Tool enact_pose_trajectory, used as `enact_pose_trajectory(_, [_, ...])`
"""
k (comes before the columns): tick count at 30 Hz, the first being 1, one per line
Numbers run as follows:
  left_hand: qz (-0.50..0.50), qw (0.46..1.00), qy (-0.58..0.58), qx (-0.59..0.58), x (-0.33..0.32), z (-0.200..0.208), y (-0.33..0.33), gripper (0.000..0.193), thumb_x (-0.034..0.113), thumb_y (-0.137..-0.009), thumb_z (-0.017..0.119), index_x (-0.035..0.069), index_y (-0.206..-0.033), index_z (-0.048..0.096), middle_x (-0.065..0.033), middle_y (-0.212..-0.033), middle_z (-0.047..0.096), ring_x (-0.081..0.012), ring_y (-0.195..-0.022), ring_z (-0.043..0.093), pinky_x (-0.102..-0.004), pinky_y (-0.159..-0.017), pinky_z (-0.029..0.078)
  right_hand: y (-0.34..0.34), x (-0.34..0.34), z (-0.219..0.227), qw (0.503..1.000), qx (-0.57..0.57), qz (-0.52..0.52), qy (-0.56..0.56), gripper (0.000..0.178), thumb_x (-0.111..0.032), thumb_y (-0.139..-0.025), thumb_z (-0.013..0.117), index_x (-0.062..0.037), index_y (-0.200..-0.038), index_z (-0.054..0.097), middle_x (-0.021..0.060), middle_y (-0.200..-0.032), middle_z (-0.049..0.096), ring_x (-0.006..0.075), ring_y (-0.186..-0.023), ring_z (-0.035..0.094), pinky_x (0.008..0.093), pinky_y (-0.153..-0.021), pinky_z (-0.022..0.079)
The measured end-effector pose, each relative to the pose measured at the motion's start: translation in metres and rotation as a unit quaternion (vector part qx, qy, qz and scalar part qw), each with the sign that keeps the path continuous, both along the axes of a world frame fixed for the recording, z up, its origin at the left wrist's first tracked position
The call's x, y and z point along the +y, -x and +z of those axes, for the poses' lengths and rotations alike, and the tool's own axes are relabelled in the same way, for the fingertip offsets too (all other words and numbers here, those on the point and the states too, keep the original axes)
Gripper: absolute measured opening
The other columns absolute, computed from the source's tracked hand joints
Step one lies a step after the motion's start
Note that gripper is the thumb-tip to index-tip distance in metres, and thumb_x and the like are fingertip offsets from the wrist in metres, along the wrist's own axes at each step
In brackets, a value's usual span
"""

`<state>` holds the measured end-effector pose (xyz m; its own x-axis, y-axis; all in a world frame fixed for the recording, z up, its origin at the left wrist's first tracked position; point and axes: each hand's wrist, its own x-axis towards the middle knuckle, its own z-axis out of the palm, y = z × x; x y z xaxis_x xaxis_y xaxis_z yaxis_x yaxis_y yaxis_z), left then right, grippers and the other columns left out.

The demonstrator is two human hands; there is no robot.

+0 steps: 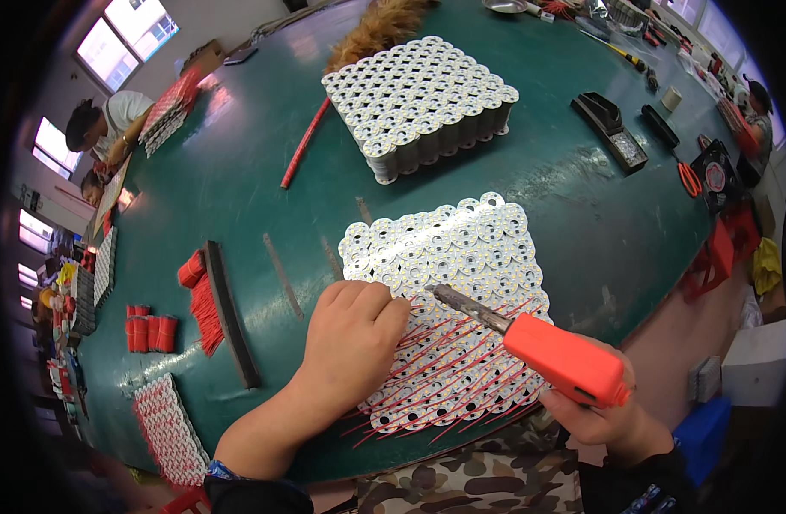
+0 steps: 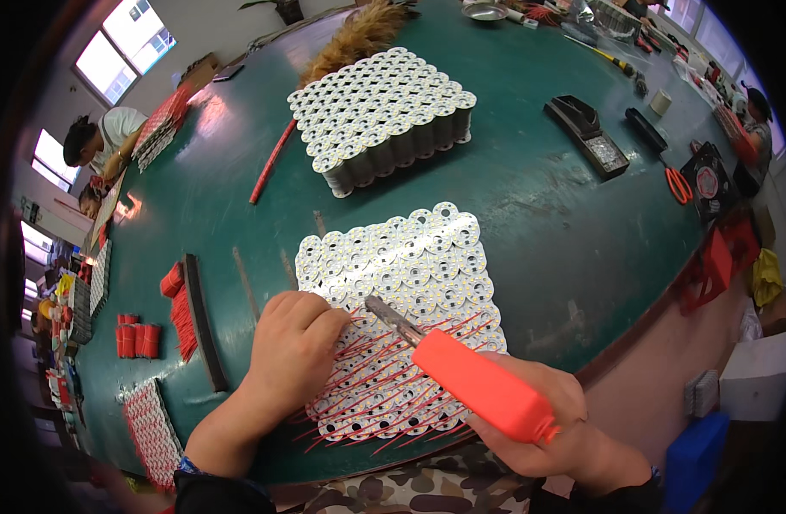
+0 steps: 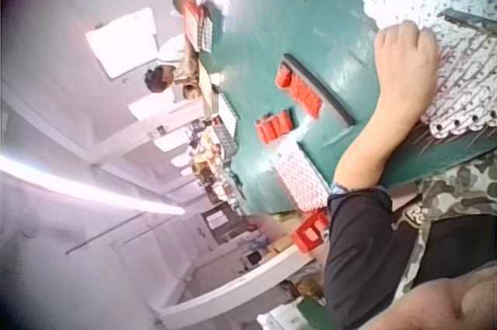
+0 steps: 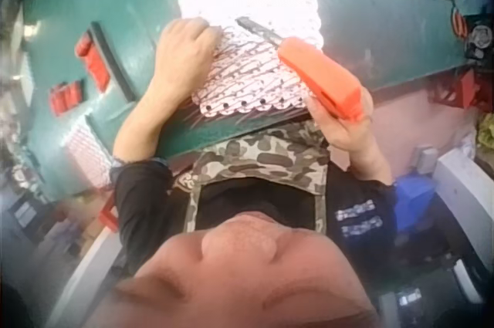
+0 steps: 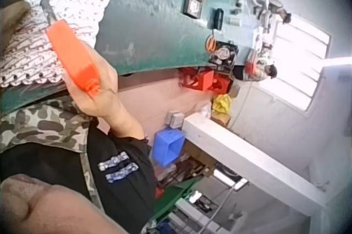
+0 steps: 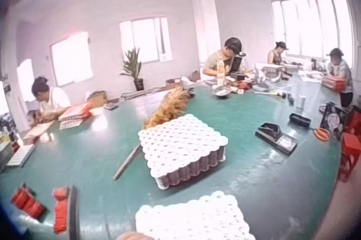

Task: The person solders wires onto LED circuit boards using a soldering tool, retrieving additional wires from a bundle on the table and attaching them by soldering.

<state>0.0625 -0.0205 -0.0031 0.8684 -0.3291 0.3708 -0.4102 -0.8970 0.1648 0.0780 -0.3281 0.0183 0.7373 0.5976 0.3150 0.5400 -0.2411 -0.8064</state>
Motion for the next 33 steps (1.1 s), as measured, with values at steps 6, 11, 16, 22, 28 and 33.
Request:
enact_pose_trajectory(6, [0.002,1.000,0.006,-0.002,-0.001,0.001,0.000,0.015,0.003,-0.073,0.066,0.007,-0.088,0.068,-0.0069,-0.081,0.059,-0.0287,-0.080,0.062,-0.0425,-0.076,0.048,-0.005,0.009,0.001,1.000,0.014,0.025,-0.010,0.053,0.000,-0.081,0.078,0.0075,-0.130,0.058,0.0196,-0.111,0.072,0.0292,-0.095,0.075,0.0352,-0.083,0.058])
enact_pose_trajectory(11, [0.003,1.000,0.005,0.004,-0.001,0.002,0.000,0.015,0.003,-0.073,0.066,0.007,-0.088,0.068,-0.0071,-0.081,0.059,-0.0290,-0.079,0.062,-0.0424,-0.075,0.048,-0.004,0.009,-0.002,0.999,0.018,0.036,-0.006,0.054,0.000,-0.081,0.078,0.0072,-0.130,0.057,0.0198,-0.112,0.072,0.0289,-0.095,0.075,0.0355,-0.083,0.058])
enact_pose_trajectory(16, [0.002,1.000,0.005,0.000,0.000,0.001,0.000,0.014,0.004,-0.074,0.066,0.007,-0.088,0.067,-0.0072,-0.080,0.059,-0.0290,-0.079,0.061,-0.0426,-0.075,0.048,-0.005,0.012,-0.001,0.999,-0.015,0.028,-0.006,0.054,0.000,-0.081,0.078,0.0072,-0.130,0.057,0.0201,-0.112,0.072,0.0297,-0.094,0.075,0.0355,-0.082,0.059])
enact_pose_trajectory(22, [0.002,1.000,0.004,0.000,-0.001,0.001,-0.001,0.014,0.005,-0.074,0.066,0.007,-0.087,0.068,-0.0071,-0.081,0.059,-0.0287,-0.080,0.062,-0.0426,-0.075,0.048,-0.005,0.011,-0.002,0.999,-0.005,0.033,0.000,0.055,0.000,-0.080,0.078,0.0075,-0.130,0.057,0.0208,-0.112,0.071,0.0307,-0.094,0.075,0.0358,-0.082,0.059])
enact_pose_trajectory(28, [0.005,1.000,0.000,-0.001,-0.001,0.002,0.000,0.014,0.005,-0.074,0.066,0.007,-0.088,0.068,-0.0068,-0.080,0.059,-0.0284,-0.079,0.062,-0.0425,-0.075,0.048,-0.004,0.008,-0.006,0.999,0.020,0.044,0.004,0.055,-0.001,-0.080,0.078,0.0077,-0.130,0.056,0.0206,-0.114,0.071,0.0303,-0.095,0.075,0.0358,-0.083,0.058])
enact_pose_trajectory(33, [0.008,1.000,0.002,-0.004,-0.001,0.002,0.000,0.013,0.005,-0.075,0.066,0.007,-0.088,0.068,-0.0068,-0.080,0.059,-0.0282,-0.079,0.062,-0.0422,-0.075,0.048,-0.003,0.001,0.005,0.999,0.002,0.033,0.021,0.050,-0.003,-0.081,0.078,0.0063,-0.126,0.060,0.0198,-0.114,0.070,0.0287,-0.096,0.074,0.0362,-0.086,0.058])
